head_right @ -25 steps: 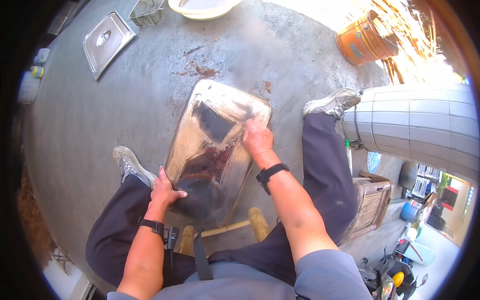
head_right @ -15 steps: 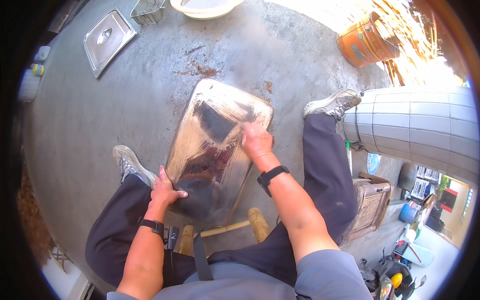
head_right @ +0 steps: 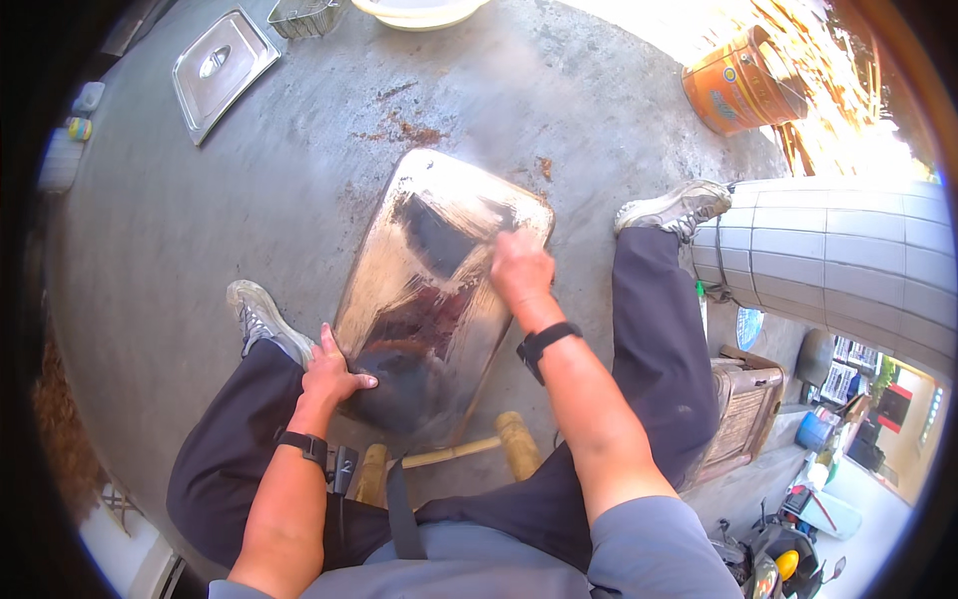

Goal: The person sits and uses a small hand-held tool to scrape residue off the surface of a large metal tray.

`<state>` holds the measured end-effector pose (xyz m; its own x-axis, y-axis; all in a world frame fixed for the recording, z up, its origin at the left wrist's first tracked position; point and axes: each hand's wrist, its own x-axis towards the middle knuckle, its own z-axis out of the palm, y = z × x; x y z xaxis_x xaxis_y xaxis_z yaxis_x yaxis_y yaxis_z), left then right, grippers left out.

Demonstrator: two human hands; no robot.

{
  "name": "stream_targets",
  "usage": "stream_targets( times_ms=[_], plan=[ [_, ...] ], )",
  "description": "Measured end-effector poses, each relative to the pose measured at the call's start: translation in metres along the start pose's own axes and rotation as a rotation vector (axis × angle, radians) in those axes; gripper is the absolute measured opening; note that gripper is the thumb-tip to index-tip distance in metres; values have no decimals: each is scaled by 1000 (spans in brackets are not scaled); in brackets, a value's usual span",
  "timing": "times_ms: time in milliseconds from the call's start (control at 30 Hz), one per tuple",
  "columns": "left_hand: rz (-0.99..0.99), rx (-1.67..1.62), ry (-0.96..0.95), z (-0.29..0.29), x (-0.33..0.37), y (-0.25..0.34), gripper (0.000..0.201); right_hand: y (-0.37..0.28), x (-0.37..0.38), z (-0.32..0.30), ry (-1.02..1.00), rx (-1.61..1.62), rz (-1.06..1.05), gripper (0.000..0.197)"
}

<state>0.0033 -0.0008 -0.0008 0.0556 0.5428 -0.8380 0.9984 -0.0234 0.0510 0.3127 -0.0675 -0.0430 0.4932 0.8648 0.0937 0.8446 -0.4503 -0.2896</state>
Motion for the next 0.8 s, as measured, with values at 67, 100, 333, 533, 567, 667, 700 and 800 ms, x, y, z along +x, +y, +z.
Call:
stream_targets(
  times_ms=[67, 100, 333, 533, 567, 667, 700, 800],
  plan=[
    [-7, 11, -6, 1, -1, 0, 133, 12, 11, 0, 79, 19, -10, 9],
    [-17, 19, -7, 1, 0, 0, 133, 11, 9, 2, 65, 31, -31, 8],
    [-8, 29, 20, -1, -2, -4, 132, -32, -37, 14, -86, 93, -306, 8],
    [12, 11, 1, 3, 2, 0, 132, 3, 14, 12, 47, -43, -83, 9],
    [-5, 23, 5, 4, 1, -4, 132, 1, 6, 14, 23, -33, -149, 10],
    [-30, 46, -6, 1, -1, -5, 133, -27, -39, 16, -170, 74, -414, 9],
    [-21, 35, -8, -2, -1, -4, 133, -28, -39, 16, -176, 77, -413, 9],
    [-7, 20, -19, -1, -2, -7, 134, -16, -10, 9, -25, -8, -200, 6]
  ],
)
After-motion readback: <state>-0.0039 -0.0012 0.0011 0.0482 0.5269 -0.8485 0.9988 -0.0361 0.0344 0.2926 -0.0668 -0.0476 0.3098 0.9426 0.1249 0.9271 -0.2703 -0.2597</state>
